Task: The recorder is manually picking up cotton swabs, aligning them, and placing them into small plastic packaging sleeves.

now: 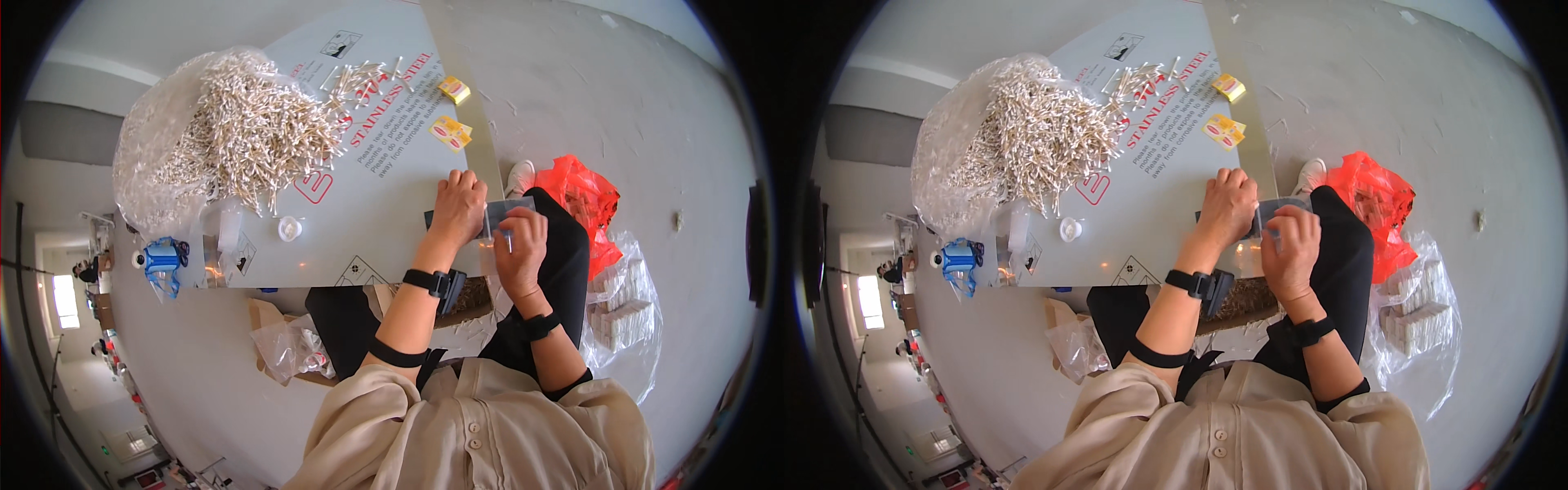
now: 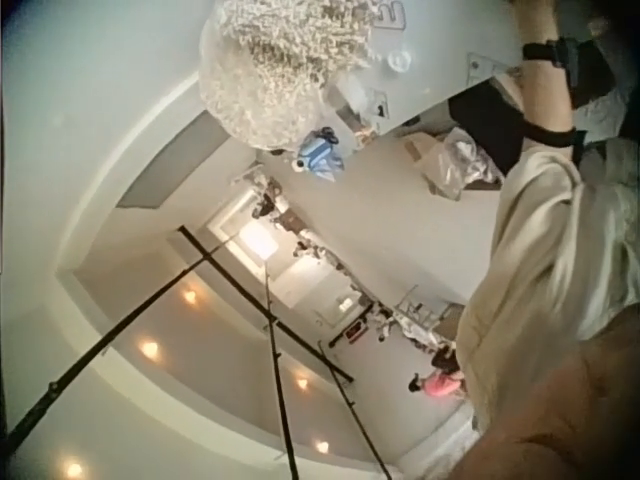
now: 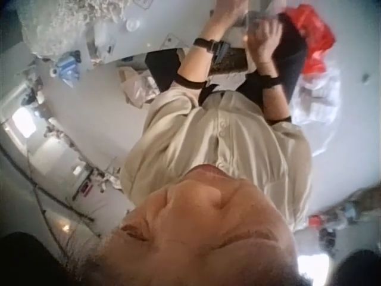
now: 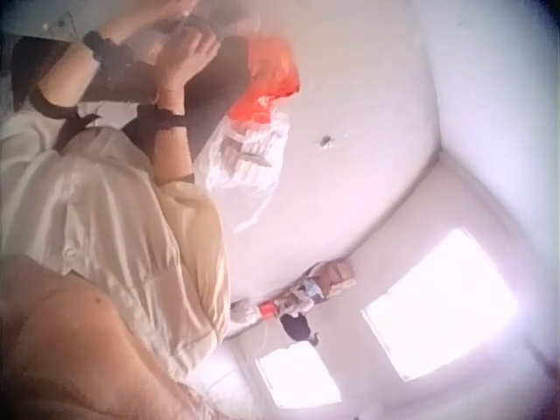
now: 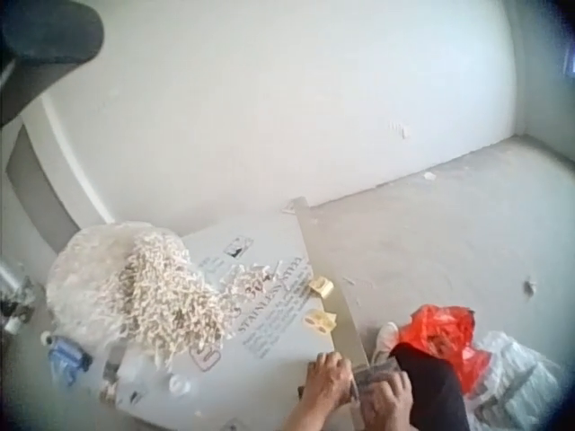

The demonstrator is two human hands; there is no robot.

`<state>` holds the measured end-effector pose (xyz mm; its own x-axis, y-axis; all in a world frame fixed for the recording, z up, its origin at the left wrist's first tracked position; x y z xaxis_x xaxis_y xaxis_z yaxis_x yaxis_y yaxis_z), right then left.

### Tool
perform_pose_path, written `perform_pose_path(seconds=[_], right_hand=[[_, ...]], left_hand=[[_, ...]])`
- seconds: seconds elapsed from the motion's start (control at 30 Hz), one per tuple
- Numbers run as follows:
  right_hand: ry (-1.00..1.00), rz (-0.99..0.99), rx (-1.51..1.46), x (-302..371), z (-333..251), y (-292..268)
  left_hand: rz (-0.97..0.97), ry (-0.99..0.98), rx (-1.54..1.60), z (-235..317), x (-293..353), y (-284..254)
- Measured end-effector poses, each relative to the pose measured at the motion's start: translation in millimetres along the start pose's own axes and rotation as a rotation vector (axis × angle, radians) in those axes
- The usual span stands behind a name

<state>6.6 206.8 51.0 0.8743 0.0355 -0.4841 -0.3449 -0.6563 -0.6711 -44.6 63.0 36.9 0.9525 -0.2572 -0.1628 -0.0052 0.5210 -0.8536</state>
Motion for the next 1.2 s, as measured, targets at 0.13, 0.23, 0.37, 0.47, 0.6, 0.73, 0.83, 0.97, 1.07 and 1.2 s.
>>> perform_pose_path(seconds=[0.13, 0.23, 0.37, 0.47, 0.6, 0.73, 0.83, 0.97, 1.07, 1.2], right_hand=[[-0.141, -0.239, -0.017, 3.6, -4.4, 29.0], [-0.168, -0.312, 0.027, 2.1, -18.1, 45.6], [-0.176, -0.241, 0.024, 0.7, -24.1, 63.0], [-0.160, -0.241, 0.023, -1.8, -29.6, 65.5], [-0.147, -0.258, 0.037, -1.4, -26.7, 66.2], [-0.147, -0.259, 0.026, -2.9, -28.0, 67.1], [-0.135, -0.279, 0.028, -4.5, -29.3, 65.8], [-0.124, -0.282, 0.021, -4.6, -30.2, 65.5], [-0.113, -0.293, 0.011, -4.8, -29.1, 65.1], [-0.117, -0.276, 0.013, -4.8, -28.1, 65.0]], left_hand=[[0.222, -0.054, 0.241, -27.0, 22.5, -15.3], [0.495, -0.241, 0.293, -85.2, 50.8, -38.5], [0.640, -0.586, 0.414, -158.8, 62.9, -72.9], [0.723, -0.584, 0.163, -192.5, 44.8, -94.9], [0.617, -0.862, -0.250, -201.7, 0.3, -106.9], [0.541, -0.985, -0.377, -211.3, -9.3, -108.1], [0.515, -0.890, -0.352, -217.4, -1.9, -108.3], [0.629, -0.630, -0.260, -210.2, 23.4, -100.0], [0.620, -0.634, 0.053, -193.7, 41.5, -91.9], [0.500, -0.642, 0.264, -172.9, 61.8, -83.1]])
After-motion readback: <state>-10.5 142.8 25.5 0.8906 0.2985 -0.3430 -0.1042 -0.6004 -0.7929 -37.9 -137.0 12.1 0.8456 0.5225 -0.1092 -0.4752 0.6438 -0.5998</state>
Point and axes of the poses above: each hand's wrist, its own x-axis away from the middle knuckle, its own y-axis out of the palm, z = x × y, the point moved 1 cm from there along -x, towards the middle knuckle, and after that the axes turned 11 degrees about x, right-handed, at the moved point
